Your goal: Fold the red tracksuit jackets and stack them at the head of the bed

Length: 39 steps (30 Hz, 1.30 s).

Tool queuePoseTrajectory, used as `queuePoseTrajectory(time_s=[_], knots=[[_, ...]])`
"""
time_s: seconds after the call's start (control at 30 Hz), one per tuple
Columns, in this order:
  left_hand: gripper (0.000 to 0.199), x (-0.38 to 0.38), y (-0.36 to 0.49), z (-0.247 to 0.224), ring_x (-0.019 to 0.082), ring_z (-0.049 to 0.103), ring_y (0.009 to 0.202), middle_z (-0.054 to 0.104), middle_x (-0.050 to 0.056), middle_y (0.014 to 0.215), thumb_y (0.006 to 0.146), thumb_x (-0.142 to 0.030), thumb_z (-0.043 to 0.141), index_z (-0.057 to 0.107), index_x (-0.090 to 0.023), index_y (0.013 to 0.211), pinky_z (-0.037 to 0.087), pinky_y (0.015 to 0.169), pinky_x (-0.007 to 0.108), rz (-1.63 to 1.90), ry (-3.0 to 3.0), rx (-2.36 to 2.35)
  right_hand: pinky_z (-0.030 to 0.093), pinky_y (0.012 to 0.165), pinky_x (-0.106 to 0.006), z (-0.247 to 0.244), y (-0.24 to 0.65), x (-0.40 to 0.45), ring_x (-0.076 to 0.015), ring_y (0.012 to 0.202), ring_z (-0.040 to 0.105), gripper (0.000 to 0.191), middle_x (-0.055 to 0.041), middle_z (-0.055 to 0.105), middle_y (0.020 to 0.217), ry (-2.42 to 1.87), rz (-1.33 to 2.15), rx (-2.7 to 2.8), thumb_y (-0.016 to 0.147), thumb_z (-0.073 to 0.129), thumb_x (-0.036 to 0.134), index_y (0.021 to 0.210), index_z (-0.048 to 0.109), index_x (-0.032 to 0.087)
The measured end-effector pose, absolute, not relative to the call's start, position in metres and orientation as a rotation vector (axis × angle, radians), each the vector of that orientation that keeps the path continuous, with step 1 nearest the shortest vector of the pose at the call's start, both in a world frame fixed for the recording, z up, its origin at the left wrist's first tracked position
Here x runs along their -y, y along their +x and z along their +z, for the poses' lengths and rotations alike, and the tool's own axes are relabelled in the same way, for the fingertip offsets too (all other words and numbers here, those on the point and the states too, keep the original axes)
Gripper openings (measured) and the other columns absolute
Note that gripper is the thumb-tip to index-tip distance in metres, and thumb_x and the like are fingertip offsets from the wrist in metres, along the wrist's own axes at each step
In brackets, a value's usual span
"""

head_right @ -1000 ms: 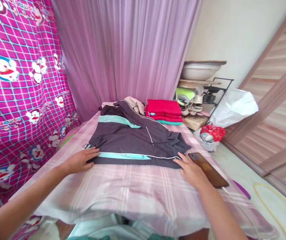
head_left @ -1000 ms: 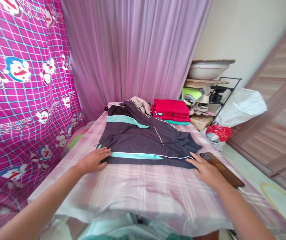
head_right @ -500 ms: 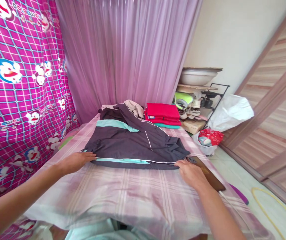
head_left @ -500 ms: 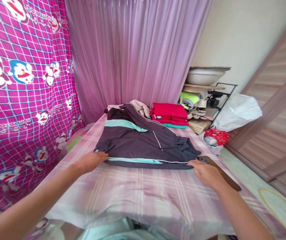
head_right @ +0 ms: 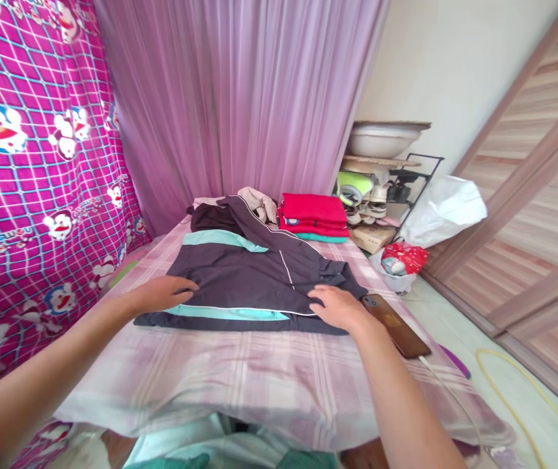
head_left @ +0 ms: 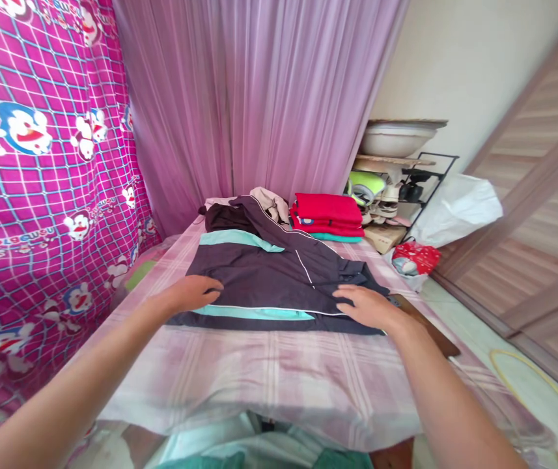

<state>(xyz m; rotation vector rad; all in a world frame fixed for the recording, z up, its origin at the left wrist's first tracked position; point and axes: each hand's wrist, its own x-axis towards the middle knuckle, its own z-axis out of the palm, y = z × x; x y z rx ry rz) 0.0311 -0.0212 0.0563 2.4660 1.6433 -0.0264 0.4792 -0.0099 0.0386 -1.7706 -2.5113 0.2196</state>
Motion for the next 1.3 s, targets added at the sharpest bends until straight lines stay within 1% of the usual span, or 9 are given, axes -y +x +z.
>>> queuePoseTrajectory(time_s=[0.13,0.27,0.5,0.67,0.87,0.97,1.07,1.17,1.3], knots=[[0.047,-0.002,0.072,0.032,0.026,0.048,0.136,0.057,0.006,0.144,0.094,-0.042,0.043,0.06,-0.026,0.134,0.032,0.116,0.046,0.165,2.567,-1.848,0.033,0.115,-0.042,0.041,0.39,-0.007,-0.0237,0.138,0.045,0.05,-0.0102,0.047,0.151,-1.482,0.19,2.463,0.095,0.046,0.034,0.143,0.052,0.022],[0.058,-0.013,0.09,-0.008,0.033,0.033,0.145,0.04,0.011,0.157,0.096,-0.052,0.037,0.046,-0.026,0.147,0.018,0.116,0.064,0.155,2.411,-2.117,0.023,0.118,-0.051,0.032,0.313,-0.019,-0.0252,0.146,0.032,0.054,-0.0106,0.035,0.159,-1.413,0.213,2.423,0.099,0.038,0.039,0.15,0.041,0.023],[0.062,-0.019,0.084,-0.03,0.034,0.032,0.145,0.038,0.011,0.158,0.096,-0.057,0.032,0.042,-0.027,0.149,0.016,0.115,0.065,0.157,2.387,-2.116,0.013,0.121,-0.051,0.008,0.27,-0.048,-0.0242,0.149,0.022,0.058,-0.0094,0.028,0.162,-1.389,0.28,2.482,0.101,0.031,0.045,0.153,0.034,0.022],[0.064,-0.019,0.085,-0.031,0.034,0.032,0.145,0.038,0.01,0.158,0.095,-0.06,0.034,0.041,-0.028,0.15,0.018,0.115,0.065,0.145,2.376,-2.129,0.011,0.12,-0.055,-0.01,0.286,-0.061,-0.0252,0.151,0.018,0.063,-0.0092,0.025,0.163,-1.475,0.461,2.586,0.1,0.028,0.052,0.154,0.033,0.021],[0.064,-0.02,0.083,-0.037,0.035,0.033,0.145,0.039,0.01,0.157,0.093,-0.062,0.035,0.043,-0.029,0.149,0.017,0.115,0.065,0.166,2.399,-2.124,0.009,0.121,-0.054,-0.012,0.323,-0.059,-0.024,0.151,0.018,0.062,-0.0076,0.025,0.163,-1.544,0.459,2.563,0.1,0.027,0.052,0.154,0.033,0.023],[0.065,-0.02,0.082,-0.037,0.035,0.032,0.145,0.038,0.01,0.158,0.093,-0.061,0.035,0.043,-0.029,0.149,0.017,0.115,0.065,0.167,2.393,-2.121,0.012,0.121,-0.052,-0.012,0.348,-0.061,-0.0237,0.15,0.021,0.059,-0.0066,0.028,0.162,-1.578,0.472,2.508,0.101,0.028,0.051,0.152,0.038,0.025],[0.064,-0.021,0.082,-0.036,0.035,0.031,0.146,0.037,0.009,0.158,0.094,-0.059,0.036,0.043,-0.028,0.149,0.017,0.115,0.065,0.148,2.384,-2.122,0.023,0.12,-0.042,-0.01,0.372,-0.07,-0.0219,0.145,0.034,0.052,-0.0062,0.043,0.155,-1.548,0.562,2.398,0.101,0.031,0.046,0.14,0.056,0.023],[0.064,-0.02,0.083,-0.034,0.034,0.031,0.146,0.037,0.009,0.158,0.094,-0.058,0.036,0.042,-0.027,0.15,0.017,0.116,0.065,0.104,2.372,-2.129,0.038,0.111,-0.034,-0.007,0.392,-0.084,-0.0207,0.129,0.055,0.045,-0.0061,0.064,0.135,-1.488,0.738,2.191,0.099,0.038,0.043,0.122,0.07,0.022],[0.065,-0.02,0.083,-0.034,0.034,0.031,0.146,0.037,0.009,0.158,0.093,-0.059,0.037,0.042,-0.027,0.149,0.016,0.116,0.065,0.098,2.369,-2.139,0.052,0.093,-0.032,-0.01,0.407,-0.101,-0.0208,0.106,0.069,0.038,-0.0066,0.074,0.116,-1.567,0.902,1.865,0.096,0.044,0.037,0.117,0.072,0.02]])
